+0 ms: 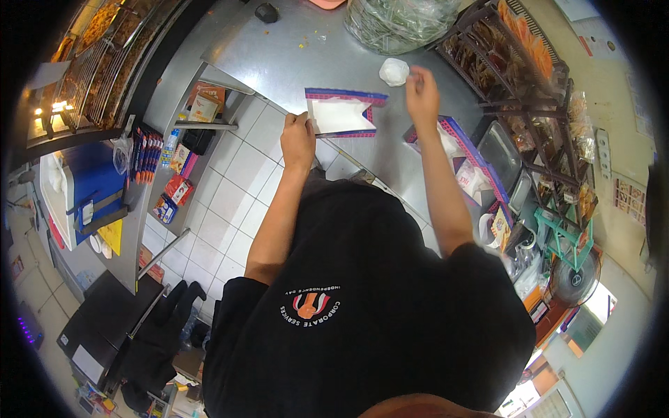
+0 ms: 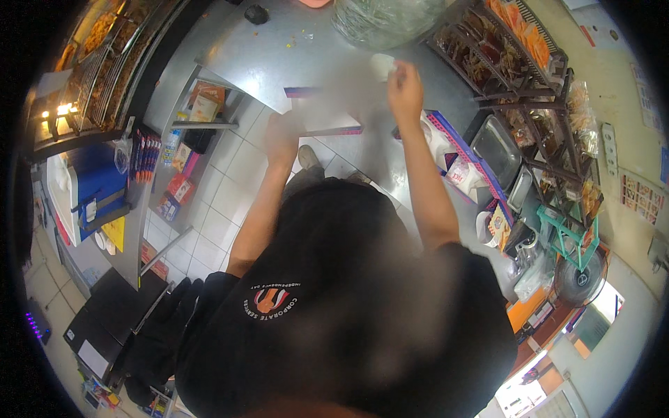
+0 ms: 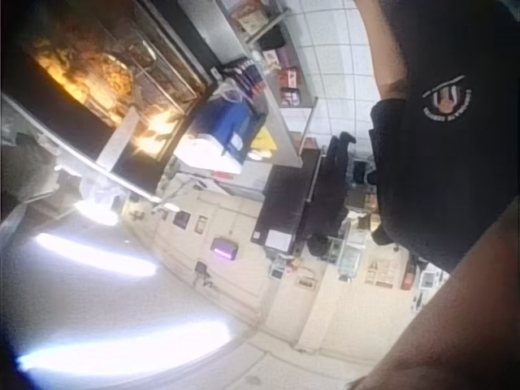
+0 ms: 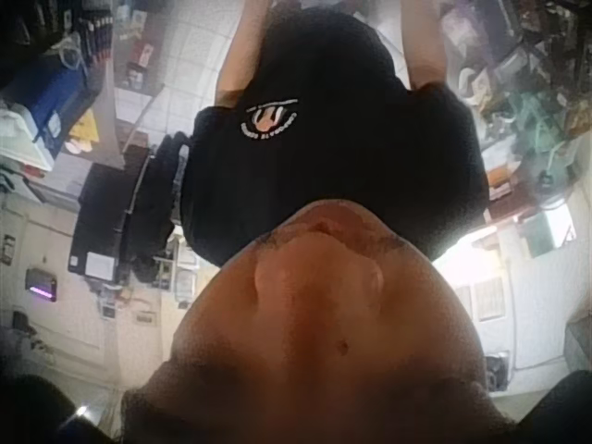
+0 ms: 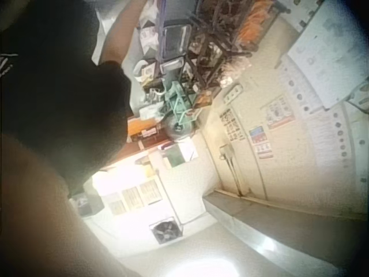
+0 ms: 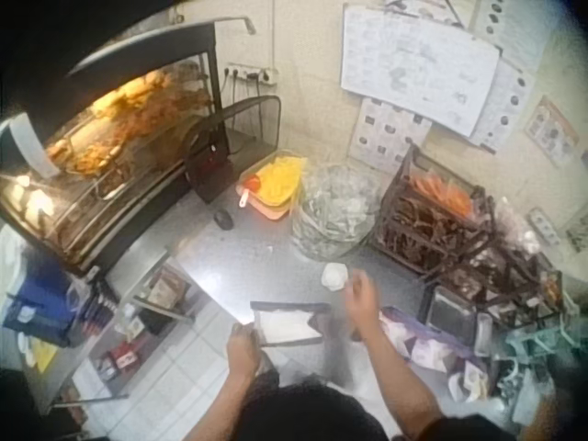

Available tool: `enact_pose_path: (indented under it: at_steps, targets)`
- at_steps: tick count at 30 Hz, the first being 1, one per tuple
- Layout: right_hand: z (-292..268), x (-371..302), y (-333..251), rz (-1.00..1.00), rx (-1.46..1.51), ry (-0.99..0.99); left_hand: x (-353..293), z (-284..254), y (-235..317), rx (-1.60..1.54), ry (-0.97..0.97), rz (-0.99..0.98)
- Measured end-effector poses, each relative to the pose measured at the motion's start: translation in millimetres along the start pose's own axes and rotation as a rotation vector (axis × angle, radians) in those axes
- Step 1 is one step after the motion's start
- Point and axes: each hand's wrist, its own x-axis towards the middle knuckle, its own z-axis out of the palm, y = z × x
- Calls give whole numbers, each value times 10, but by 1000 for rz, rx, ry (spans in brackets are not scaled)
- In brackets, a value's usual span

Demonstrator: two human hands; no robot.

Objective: The person assembles food orders by placing rice and meat into paper wrappers, adding condiments, and folding the wrappers. The person handles multiple items including rice, meat, and condiments, and uses a paper wrapper to package the food.

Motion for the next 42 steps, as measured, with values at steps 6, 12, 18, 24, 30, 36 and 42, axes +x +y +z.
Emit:
enact_pose_path:
  at_steps: [6,12,18,24,30,36,42]
  targets:
    - [653,414,480,131,-711,-275,41,-64,116,-21,3,-50]
    - [613,336,326,320,-571,-241,145,100,-53,-95,-9,122]
    - [-167,-405,-402,439,467,95,192,-35,120,-79,-106,57]
    - [-827,-1296,-812,319,817,-576,269,36,155,-63,-161,174]
    - [-15,-1099,-603,90,43,-420,285,446,217,-142,-266,331]
    - [45,-962,-451,-31,-214,-448,96,579,451,-420,-199,142]
    - [226,-1198,-54,68,-377,-378,-46,465,500,-393,-115,96]
